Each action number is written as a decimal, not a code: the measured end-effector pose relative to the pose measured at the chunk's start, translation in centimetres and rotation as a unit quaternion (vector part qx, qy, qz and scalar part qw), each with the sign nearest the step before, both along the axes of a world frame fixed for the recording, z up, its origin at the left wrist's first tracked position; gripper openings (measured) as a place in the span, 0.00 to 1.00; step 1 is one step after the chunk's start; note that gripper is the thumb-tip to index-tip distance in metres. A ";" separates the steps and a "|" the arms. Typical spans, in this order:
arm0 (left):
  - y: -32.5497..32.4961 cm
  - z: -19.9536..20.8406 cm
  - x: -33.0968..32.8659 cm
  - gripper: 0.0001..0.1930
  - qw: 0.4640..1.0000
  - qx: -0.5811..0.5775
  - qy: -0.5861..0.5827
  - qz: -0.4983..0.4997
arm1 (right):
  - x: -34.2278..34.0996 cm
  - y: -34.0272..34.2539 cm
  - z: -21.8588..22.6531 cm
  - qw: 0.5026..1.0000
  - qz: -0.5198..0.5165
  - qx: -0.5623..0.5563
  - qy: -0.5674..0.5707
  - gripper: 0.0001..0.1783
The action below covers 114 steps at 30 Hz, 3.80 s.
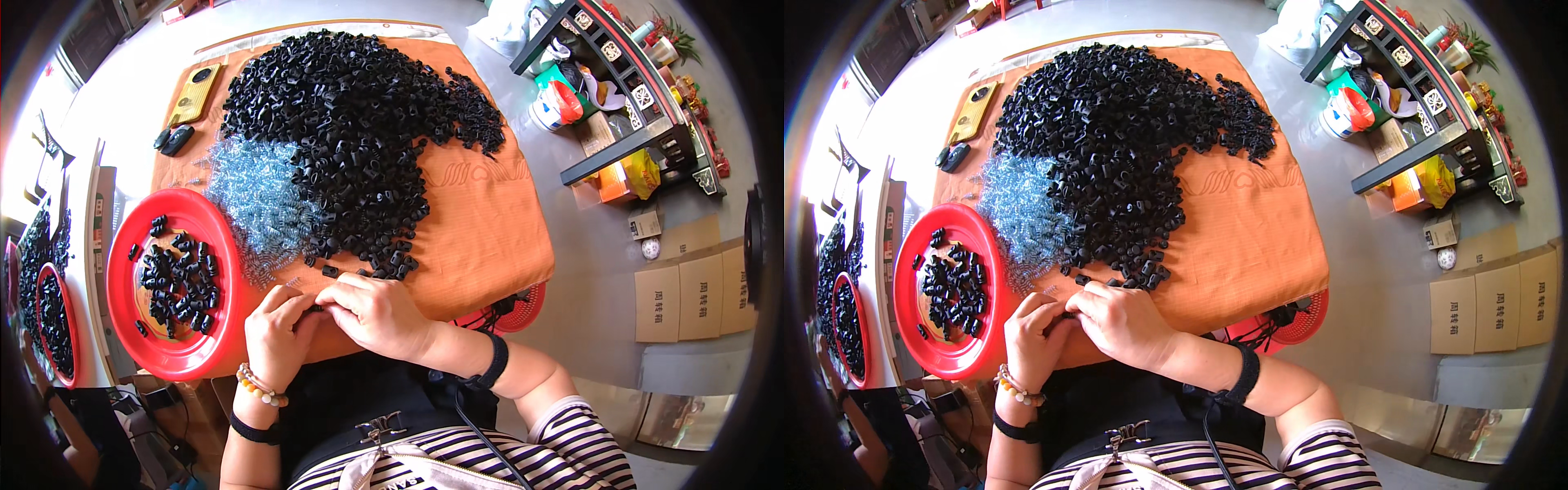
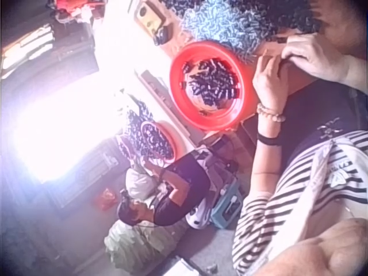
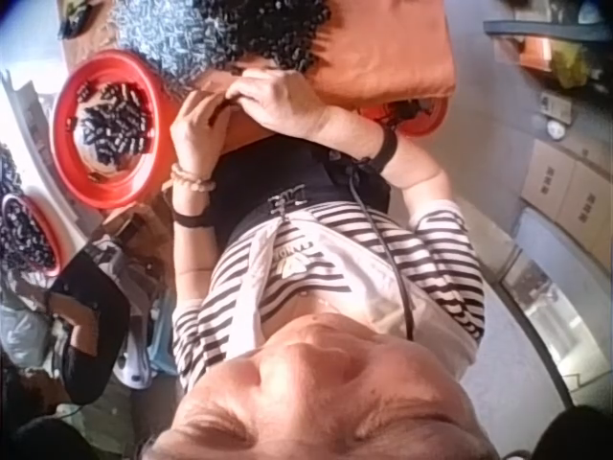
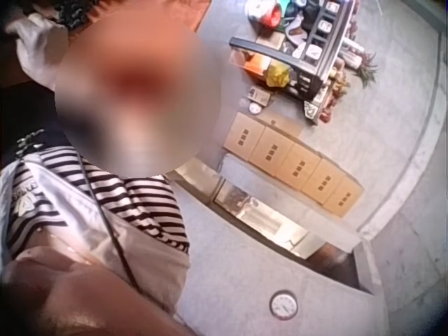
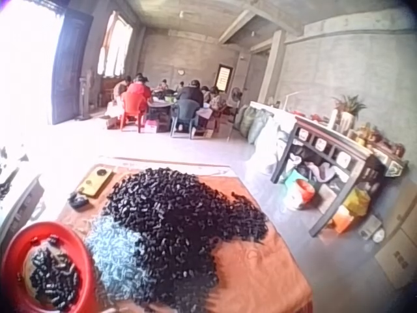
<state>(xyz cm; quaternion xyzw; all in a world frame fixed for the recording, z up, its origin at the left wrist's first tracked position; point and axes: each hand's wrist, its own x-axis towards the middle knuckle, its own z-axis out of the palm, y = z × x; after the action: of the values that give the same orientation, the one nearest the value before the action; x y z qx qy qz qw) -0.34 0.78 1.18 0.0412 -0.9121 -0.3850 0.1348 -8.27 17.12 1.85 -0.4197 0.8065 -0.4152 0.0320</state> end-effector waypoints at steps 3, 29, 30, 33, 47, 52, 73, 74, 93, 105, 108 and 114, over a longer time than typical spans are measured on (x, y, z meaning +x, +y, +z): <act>-0.2 0.0 0.0 0.12 1.000 0.023 0.004 -0.009 | 0.1 -0.2 0.1 0.999 -0.009 -0.011 -0.038 0.06; -0.5 -0.1 0.3 0.11 0.991 0.134 0.005 -0.008 | -1.2 -0.5 1.4 0.979 0.000 0.014 -0.206 0.05; -0.5 -0.1 0.4 0.11 0.991 0.136 0.006 -0.006 | -1.1 -0.5 1.5 0.977 -0.006 0.017 -0.214 0.05; -0.6 -0.1 0.5 0.11 0.990 0.140 -0.005 -0.003 | -0.9 -0.7 1.6 0.991 -0.003 0.006 -0.136 0.05; -0.9 -0.4 0.3 0.11 0.992 0.119 0.048 -0.023 | -0.5 -1.0 2.0 0.990 -0.006 0.012 -0.143 0.06; -0.9 -0.4 0.3 0.11 0.992 0.116 0.038 -0.015 | -0.3 -1.0 2.4 0.995 -0.010 0.029 -0.095 0.04; -0.8 -0.9 0.5 0.09 0.980 0.194 0.042 0.009 | -2.0 -0.8 1.9 0.882 0.007 0.005 -0.472 0.07; -0.8 -0.8 0.5 0.09 0.980 0.197 0.034 0.010 | -1.9 -0.7 1.8 0.881 0.007 0.005 -0.472 0.07; -1.2 -0.7 0.6 0.12 0.978 0.207 0.030 -0.014 | -3.0 -2.9 1.0 0.991 -0.053 0.083 0.095 0.04; -1.5 -0.7 0.4 0.10 0.977 0.209 0.039 -0.008 | -2.9 -2.3 0.8 0.975 -0.016 0.049 0.217 0.09; -1.3 -0.5 0.4 0.09 0.975 0.221 0.029 -0.003 | -2.5 -1.6 2.4 0.981 -0.005 0.017 0.194 0.11; -1.4 -0.5 0.3 0.09 0.978 0.204 0.035 -0.007 | -2.2 -0.8 3.6 0.987 0.095 0.026 0.130 0.12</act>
<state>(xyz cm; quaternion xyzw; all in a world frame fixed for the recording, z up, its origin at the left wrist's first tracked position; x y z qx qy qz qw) -0.07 -0.60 0.66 0.0478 -0.8096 -0.5648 0.1527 -10.46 16.37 5.45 -0.5437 0.7710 -0.3309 -0.0223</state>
